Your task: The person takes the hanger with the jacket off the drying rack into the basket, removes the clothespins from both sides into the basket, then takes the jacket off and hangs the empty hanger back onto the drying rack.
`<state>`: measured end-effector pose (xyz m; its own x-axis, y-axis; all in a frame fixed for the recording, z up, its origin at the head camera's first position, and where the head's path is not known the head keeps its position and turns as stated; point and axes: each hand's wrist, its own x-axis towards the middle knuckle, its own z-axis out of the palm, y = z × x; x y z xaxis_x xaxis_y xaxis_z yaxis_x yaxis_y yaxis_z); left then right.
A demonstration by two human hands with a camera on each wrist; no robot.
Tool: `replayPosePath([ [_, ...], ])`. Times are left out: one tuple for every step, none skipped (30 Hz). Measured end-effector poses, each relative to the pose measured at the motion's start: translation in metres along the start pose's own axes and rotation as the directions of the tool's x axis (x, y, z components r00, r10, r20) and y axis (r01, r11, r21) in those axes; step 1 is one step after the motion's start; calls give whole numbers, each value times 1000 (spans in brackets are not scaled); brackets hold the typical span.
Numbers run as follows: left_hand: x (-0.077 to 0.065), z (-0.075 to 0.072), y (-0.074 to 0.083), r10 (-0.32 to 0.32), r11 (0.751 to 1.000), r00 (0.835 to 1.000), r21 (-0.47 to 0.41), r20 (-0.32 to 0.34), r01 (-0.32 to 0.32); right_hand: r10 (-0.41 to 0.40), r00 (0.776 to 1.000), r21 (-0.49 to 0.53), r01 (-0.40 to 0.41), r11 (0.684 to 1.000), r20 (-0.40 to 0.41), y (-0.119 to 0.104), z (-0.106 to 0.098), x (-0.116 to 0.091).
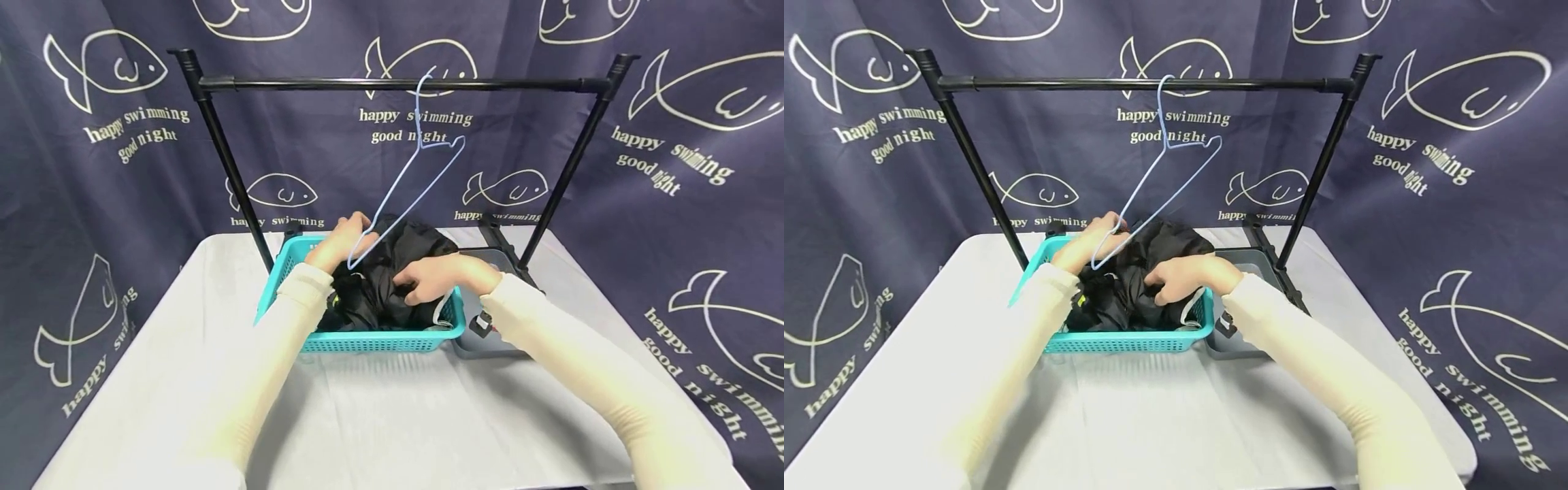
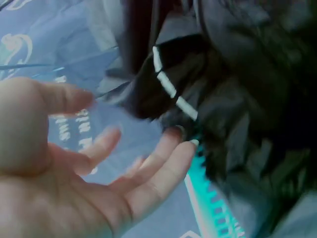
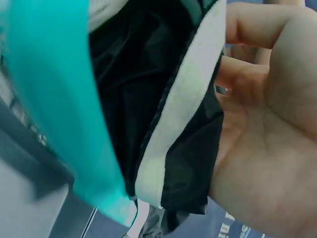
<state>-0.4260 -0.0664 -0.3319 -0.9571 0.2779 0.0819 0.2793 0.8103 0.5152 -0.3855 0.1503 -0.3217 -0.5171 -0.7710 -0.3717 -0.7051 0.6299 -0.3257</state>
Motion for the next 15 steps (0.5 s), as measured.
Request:
replayPosePath([
  [4, 3, 1, -23, 1000, 1000, 2, 17, 22, 6, 999, 1, -6, 1000, 31, -2, 2, 1],
  [7, 7, 2, -37, 999, 998, 3, 47, 37, 9, 998, 2, -9, 1000, 61, -4, 3, 3],
  [11, 11, 4, -39, 999, 997, 11, 74, 38, 12, 996, 2, -12, 1000, 85, -7, 5, 5],
  [16, 14, 5, -31, 999, 994, 30, 103, 29, 15, 995, 4, -16, 1000, 102, -9, 7, 6],
  [20, 16, 6, -15, 998, 992, 55, 125, 8, 18, 993, 3, -18, 1000, 115, -11, 8, 8],
  [24, 18, 6, 8, 996, 991, 84, 134, -20, 18, 992, 0, -18, 1000, 124, -12, 9, 9],
  [29, 20, 6, 31, 993, 990, 105, 140, -46, 20, 992, -4, -19, 1000, 128, -13, 10, 10],
  [33, 21, 5, 51, 991, 990, 115, 134, -66, 21, 991, -6, -21, 1000, 131, -14, 11, 11],
  [37, 23, 3, 72, 988, 989, 124, 128, -88, 28, 991, -14, -26, 1000, 129, -14, 11, 11],
  [41, 23, 2, 89, 987, 989, 126, 119, -104, 33, 991, -18, -31, 999, 127, -14, 11, 11],
  [44, 24, -1, 97, 986, 990, 124, 99, -109, 39, 991, -19, -37, 999, 127, -14, 11, 11],
  [47, 25, -4, 102, 987, 992, 113, 79, -110, 43, 991, -18, -41, 999, 129, -14, 11, 11],
  [50, 26, -7, 102, 989, 993, 99, 55, -107, 48, 990, -17, -46, 999, 132, -13, 11, 11],
  [52, 27, -9, 103, 990, 994, 90, 28, -106, 55, 990, -20, -53, 998, 132, -12, 10, 11],
  [55, 27, -12, 103, 991, 995, 83, 3, -103, 64, 989, -25, -61, 998, 130, -12, 10, 10],
])
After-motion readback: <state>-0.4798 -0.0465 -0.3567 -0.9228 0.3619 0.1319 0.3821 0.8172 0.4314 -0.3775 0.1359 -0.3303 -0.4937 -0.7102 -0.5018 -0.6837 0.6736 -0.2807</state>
